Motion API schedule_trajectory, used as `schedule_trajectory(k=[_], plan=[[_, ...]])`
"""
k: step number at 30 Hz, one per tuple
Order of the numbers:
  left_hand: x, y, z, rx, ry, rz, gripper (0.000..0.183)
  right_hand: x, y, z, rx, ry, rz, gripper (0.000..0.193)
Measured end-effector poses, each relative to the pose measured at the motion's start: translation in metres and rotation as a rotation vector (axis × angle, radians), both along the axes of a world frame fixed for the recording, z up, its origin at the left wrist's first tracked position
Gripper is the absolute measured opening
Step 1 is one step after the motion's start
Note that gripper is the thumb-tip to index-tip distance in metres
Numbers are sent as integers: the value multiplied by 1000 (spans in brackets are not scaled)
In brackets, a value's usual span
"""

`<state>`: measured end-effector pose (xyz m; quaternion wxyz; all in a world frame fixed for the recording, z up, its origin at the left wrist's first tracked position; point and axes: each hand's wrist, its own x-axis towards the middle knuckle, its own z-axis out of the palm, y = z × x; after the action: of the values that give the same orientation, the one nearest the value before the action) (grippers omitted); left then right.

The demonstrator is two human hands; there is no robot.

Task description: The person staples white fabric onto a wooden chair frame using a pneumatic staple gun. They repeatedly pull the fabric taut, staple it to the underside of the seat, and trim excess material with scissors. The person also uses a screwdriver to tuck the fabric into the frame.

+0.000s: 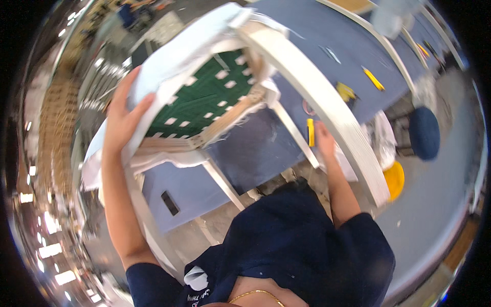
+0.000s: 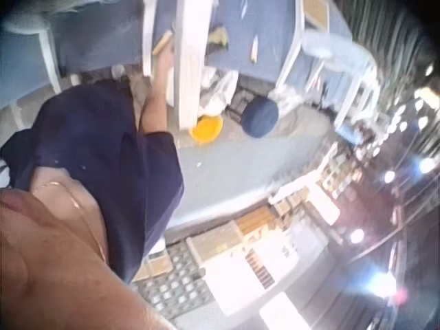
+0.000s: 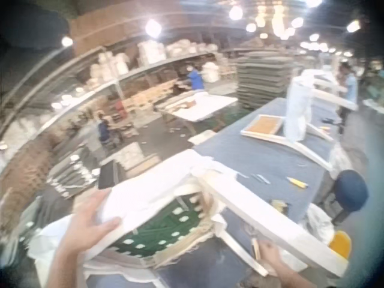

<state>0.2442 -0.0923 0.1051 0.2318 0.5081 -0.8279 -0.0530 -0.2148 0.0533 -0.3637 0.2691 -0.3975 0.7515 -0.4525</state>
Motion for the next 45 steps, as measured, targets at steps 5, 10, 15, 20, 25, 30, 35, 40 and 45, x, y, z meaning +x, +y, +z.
schedule_trajectory(k=[5, 10, 15, 20, 25, 30, 35, 40, 45], plan=[[-24, 16, 2, -233, -215, -107, 75, -93, -83, -22, 425, 252, -247, 51], [-46, 55, 26, 572, -142, -255, 43, -117, -112, -14, 545, 251, -195, 42], [-45, 71, 52, 465, 22, -284, 24, -121, -95, 25, 403, 80, -128, 32], [-22, 46, 63, 92, 79, -119, 26, -91, -25, 96, 229, -324, 17, 24], [-21, -31, 55, 14, -99, -133, 43, 8, 15, 190, 156, -462, 256, 12], [-44, -129, 25, 211, -94, -29, 77, 129, -14, 285, -222, -594, 437, 32], [-52, -152, 6, 592, -159, -55, 93, 202, -78, 337, -538, -796, 262, 15], [-53, -115, 7, 551, -134, -114, 94, 217, -91, 345, -500, -622, 148, 20], [-44, -55, -1, 1, -346, -377, 82, 219, -87, 346, -583, -397, 127, 32]])
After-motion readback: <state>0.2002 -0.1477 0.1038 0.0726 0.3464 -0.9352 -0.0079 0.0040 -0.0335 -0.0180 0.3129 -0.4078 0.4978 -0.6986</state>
